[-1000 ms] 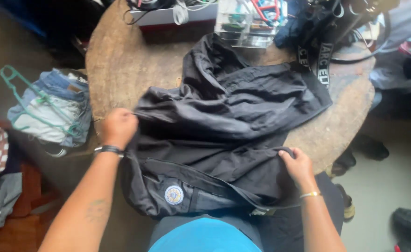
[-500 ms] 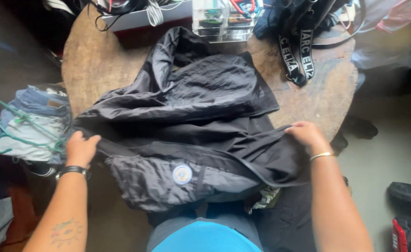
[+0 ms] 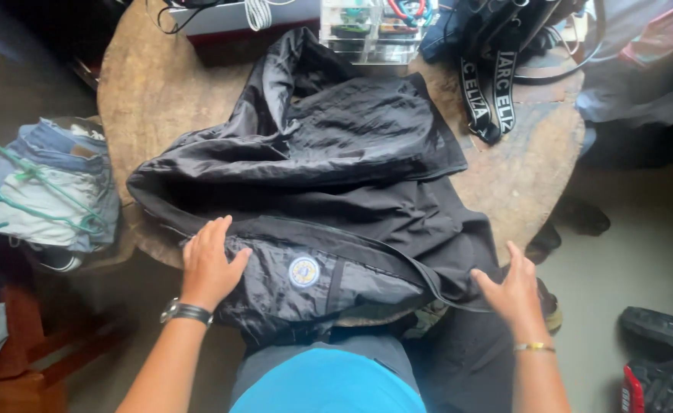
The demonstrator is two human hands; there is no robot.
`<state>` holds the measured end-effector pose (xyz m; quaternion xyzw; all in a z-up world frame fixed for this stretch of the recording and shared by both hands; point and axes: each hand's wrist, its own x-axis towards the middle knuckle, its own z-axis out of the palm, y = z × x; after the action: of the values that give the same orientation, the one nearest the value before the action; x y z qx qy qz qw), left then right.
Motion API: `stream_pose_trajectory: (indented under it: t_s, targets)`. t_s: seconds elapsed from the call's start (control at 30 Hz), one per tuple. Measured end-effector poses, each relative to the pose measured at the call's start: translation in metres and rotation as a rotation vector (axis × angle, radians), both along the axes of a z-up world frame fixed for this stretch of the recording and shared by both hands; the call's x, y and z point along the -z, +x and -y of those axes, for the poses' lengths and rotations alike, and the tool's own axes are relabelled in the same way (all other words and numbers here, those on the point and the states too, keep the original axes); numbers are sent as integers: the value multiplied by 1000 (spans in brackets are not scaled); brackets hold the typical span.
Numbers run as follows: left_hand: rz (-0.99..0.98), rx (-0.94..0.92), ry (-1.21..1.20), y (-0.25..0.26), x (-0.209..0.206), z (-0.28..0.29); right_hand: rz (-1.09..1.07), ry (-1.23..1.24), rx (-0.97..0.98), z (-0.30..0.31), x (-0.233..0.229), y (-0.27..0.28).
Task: Fold a black jacket on a table.
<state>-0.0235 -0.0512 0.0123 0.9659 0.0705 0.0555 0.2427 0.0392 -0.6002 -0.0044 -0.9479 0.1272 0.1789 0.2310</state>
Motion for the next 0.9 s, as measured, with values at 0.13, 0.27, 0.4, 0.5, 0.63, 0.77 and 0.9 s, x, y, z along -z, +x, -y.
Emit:
stream_pose_trajectory:
  t_s: [0.13,0.27,0.4,0.5,0.63,0.77,0.9]
  targets:
    - [-139,-139,115,8,12,13,201,-46,-258,-25,-24,-45]
    - [-431,-69,86,29,12,-3,240,-211,-289,-32,-7,-56]
    - [-80,-11,-95,14,-3,-25,327,-141,-291,11,1,-43]
    - [-316,-277,-265,-8,-20,-37,-183,80,-322,47,-24,-51]
    - [-438,-211,-277,-29,-20,-51,-968,50,-377,52,-68,-56]
    - [-622,-328,-148,-43,-24,-82,-842,357,-399,-7,-133,10]
    - [-669,-359,-89,-48,4,-122,-327,374,-366,-21,-60,84]
